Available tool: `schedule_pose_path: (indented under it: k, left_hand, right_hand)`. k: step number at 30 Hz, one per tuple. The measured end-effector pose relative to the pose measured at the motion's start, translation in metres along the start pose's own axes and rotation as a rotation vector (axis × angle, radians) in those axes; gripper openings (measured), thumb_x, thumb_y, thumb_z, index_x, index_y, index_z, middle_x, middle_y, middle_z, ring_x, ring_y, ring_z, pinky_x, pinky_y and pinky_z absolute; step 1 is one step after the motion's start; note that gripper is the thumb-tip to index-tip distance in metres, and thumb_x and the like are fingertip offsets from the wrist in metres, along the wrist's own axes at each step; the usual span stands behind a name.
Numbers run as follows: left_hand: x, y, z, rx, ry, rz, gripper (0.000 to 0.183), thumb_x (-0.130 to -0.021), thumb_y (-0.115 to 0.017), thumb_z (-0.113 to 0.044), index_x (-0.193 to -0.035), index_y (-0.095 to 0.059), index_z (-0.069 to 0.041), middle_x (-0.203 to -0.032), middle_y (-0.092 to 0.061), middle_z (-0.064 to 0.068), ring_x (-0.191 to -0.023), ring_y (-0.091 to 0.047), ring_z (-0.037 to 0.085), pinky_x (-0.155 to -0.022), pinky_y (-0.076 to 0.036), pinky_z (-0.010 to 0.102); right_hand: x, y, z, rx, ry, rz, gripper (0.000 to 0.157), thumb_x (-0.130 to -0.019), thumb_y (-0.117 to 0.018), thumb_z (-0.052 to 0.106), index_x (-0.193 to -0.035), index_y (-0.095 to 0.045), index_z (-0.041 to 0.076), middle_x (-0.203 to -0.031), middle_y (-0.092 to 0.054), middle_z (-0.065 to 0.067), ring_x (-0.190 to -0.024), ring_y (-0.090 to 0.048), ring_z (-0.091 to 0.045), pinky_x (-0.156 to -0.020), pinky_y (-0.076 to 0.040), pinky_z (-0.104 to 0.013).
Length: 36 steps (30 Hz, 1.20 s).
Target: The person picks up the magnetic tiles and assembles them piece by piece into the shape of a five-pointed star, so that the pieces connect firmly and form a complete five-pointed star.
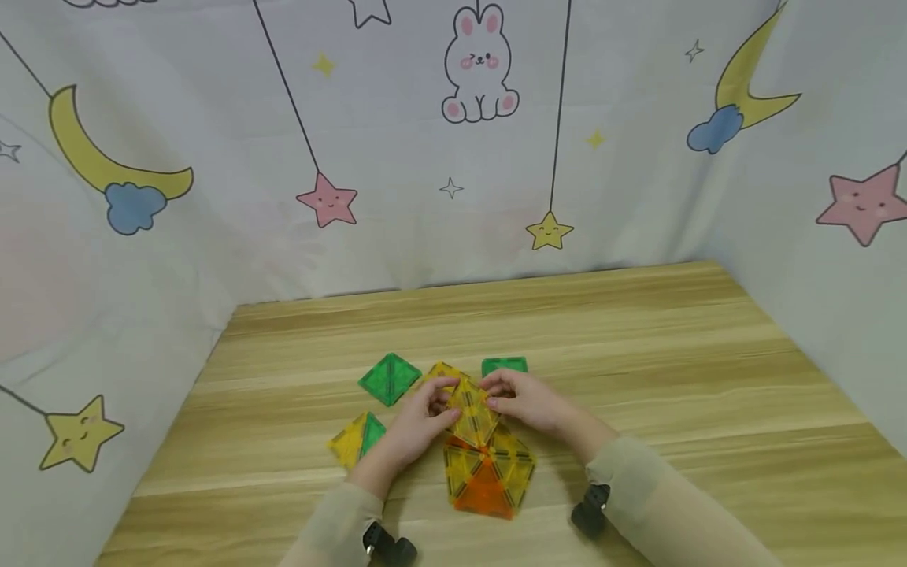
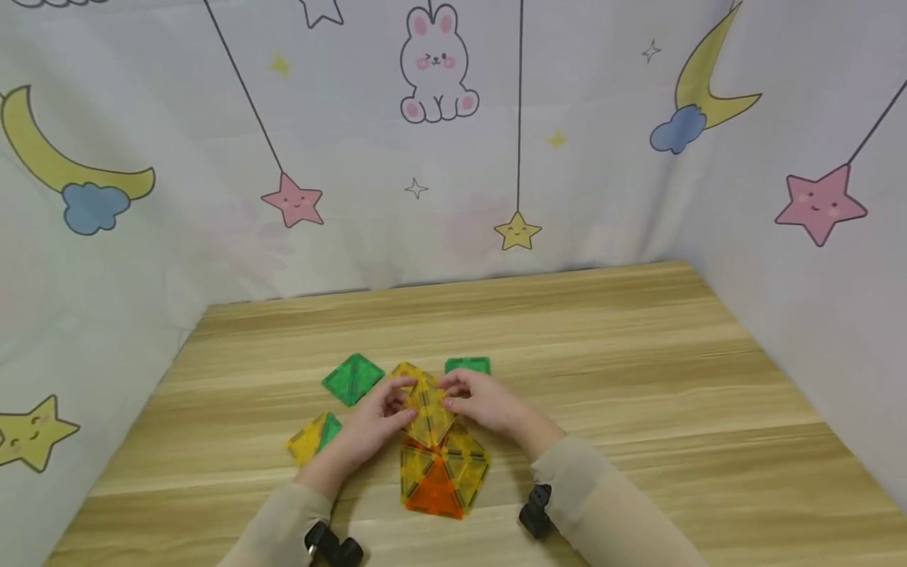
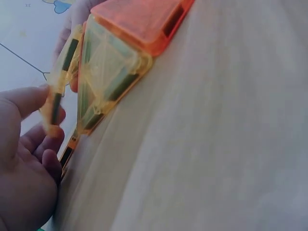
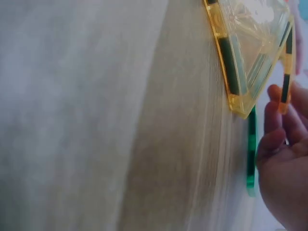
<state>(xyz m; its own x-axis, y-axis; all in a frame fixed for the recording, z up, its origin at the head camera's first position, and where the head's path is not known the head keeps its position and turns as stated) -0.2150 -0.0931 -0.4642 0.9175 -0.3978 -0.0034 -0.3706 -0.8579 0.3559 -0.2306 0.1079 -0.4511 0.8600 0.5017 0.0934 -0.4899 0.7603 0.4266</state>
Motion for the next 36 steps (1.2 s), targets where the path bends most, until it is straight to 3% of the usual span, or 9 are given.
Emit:
schedule_pose_path:
  k: [5, 17, 26, 30, 36]
  left_hand:
    - [0.003, -0.003, -0.002, -0.06, 0.004, 0.023, 0.043, -0.091, -0.062, -0.02, -0.13, -0.047, -0.012, -0.109, -0.052, 0.007, -0.091, -0.051, 0.019, -0.078, -0.044, 0.034]
    - [0.003, -0.009, -0.003, -0.102, -0.039, 0.062, 0.042, -0.09, -0.064, -0.02, -0.129, -0.05, -0.014, -0.107, -0.056, 0.004, -0.088, -0.053, 0.016, -0.074, -0.044, 0.031]
    - [0.0, -0.011, -0.007, -0.153, -0.055, 0.099, 0.041, -0.092, -0.061, -0.025, -0.131, -0.05, -0.016, -0.108, -0.056, 0.0, -0.094, -0.055, 0.015, -0.08, -0.045, 0.033]
    - [-0.007, -0.007, -0.019, -0.2, -0.078, 0.081, 0.041, -0.093, -0.06, -0.023, -0.131, -0.05, -0.011, -0.11, -0.057, 0.002, -0.096, -0.055, 0.018, -0.08, -0.045, 0.037]
    - [-0.03, 0.001, -0.036, -0.36, -0.072, 0.013, 0.043, -0.092, -0.062, -0.021, -0.131, -0.051, -0.006, -0.114, -0.059, 0.006, -0.105, -0.053, 0.026, -0.088, -0.043, 0.043]
  right_hand:
    - [0.003, -0.002, 0.002, 0.097, -0.001, -0.003, 0.027, -0.094, -0.058, 0.02, -0.12, -0.058, 0.011, -0.11, -0.063, -0.002, -0.105, -0.057, -0.018, -0.088, -0.046, -0.037]
    - [0.014, -0.001, -0.001, 0.06, -0.008, 0.009, 0.032, -0.091, -0.062, 0.018, -0.12, -0.057, 0.006, -0.108, -0.064, -0.003, -0.101, -0.058, -0.018, -0.085, -0.047, -0.036]
    - [0.02, 0.003, -0.003, 0.037, 0.056, 0.021, 0.034, -0.09, -0.063, 0.016, -0.12, -0.056, 0.001, -0.104, -0.063, -0.006, -0.094, -0.059, -0.018, -0.078, -0.048, -0.031]
    - [0.021, 0.016, -0.002, 0.147, 0.092, -0.021, 0.033, -0.091, -0.062, 0.015, -0.12, -0.056, 0.0, -0.105, -0.063, -0.007, -0.091, -0.057, -0.017, -0.076, -0.046, -0.031]
    - [0.014, 0.046, -0.002, 0.379, 0.115, -0.081, 0.039, -0.09, -0.062, 0.013, -0.127, -0.055, 0.001, -0.117, -0.06, -0.013, -0.092, -0.056, -0.02, -0.078, -0.047, -0.036]
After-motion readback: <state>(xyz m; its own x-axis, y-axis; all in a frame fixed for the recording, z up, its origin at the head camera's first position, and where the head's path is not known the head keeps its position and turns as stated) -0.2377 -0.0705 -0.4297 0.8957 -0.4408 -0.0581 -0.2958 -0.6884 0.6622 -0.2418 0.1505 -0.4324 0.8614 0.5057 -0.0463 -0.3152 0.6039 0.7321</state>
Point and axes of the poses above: each hand's wrist, its own x-axis away from the middle knuckle, its own y-axis out of the back of the hand, z = x × y, the point moved 3 cm from there along -x, towards the middle knuckle
